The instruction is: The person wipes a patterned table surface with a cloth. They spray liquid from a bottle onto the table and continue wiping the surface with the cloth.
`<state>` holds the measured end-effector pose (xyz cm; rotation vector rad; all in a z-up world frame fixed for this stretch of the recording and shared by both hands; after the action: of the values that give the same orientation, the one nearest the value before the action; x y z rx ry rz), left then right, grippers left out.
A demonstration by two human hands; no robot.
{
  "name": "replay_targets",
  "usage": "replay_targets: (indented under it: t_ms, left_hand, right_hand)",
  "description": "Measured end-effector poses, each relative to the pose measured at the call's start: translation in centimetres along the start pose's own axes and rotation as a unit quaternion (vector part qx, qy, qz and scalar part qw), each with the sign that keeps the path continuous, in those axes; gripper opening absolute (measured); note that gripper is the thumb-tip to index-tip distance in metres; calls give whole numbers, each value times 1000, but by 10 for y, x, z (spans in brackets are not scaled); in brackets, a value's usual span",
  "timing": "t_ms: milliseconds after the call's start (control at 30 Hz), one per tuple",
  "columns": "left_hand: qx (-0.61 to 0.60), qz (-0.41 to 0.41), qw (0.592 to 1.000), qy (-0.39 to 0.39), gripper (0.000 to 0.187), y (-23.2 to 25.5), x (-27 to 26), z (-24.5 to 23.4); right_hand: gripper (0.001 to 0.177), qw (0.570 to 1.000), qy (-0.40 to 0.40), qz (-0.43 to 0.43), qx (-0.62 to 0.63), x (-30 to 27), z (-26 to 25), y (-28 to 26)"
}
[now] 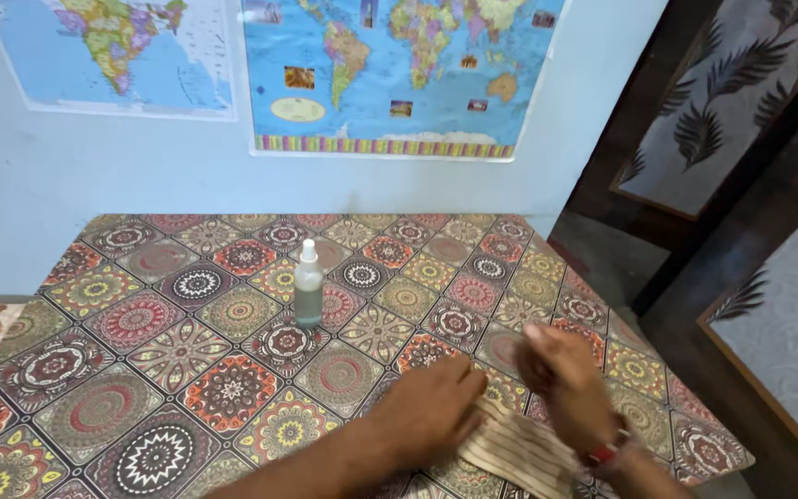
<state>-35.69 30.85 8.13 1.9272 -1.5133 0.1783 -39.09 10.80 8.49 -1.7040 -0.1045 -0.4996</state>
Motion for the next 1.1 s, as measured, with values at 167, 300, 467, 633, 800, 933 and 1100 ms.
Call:
replay_targets:
  t_ms: [167, 300, 467, 633, 800, 933, 1100]
  left_hand:
    - [58, 49, 997, 8, 32, 9, -31, -30]
    - [76, 94, 993, -14, 27, 18, -54, -24]
    - [56, 134, 989, -9, 19, 8, -41, -11]
    - [86, 108, 990, -26, 10, -23, -11, -2]
    - [21, 69, 997, 35, 14, -46, 14, -5]
    - [36, 34, 999, 7, 17, -71, 33, -2]
    - [107, -70, 991, 30, 24, -136, 91, -3]
  right_hand:
    - [45, 972, -46, -191, -131, -3, 77, 10]
    - [47, 955, -92, -174, -221, -11, 89, 9]
    - [48, 944, -93, -166, -269, 10, 95, 12]
    - [51, 937, -79, -178, -290, 45, 88, 20]
    - [56, 948, 2, -128, -292, 96, 67, 46]
    - [59, 940, 54, -101, -321, 145, 43, 73]
    - [56, 923, 103, -100, -356, 213, 0, 114]
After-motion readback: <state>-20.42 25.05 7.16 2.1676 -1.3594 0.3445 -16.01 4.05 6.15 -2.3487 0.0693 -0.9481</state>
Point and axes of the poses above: each hand's wrist, its own x-axis towards the middle knuckle, its own z-axis out of the palm, y = z × x, the point moved 5 cm from there along x, towards the middle knuckle, and after that the axes turned 3 degrees about -x, right-handed, at the moved point
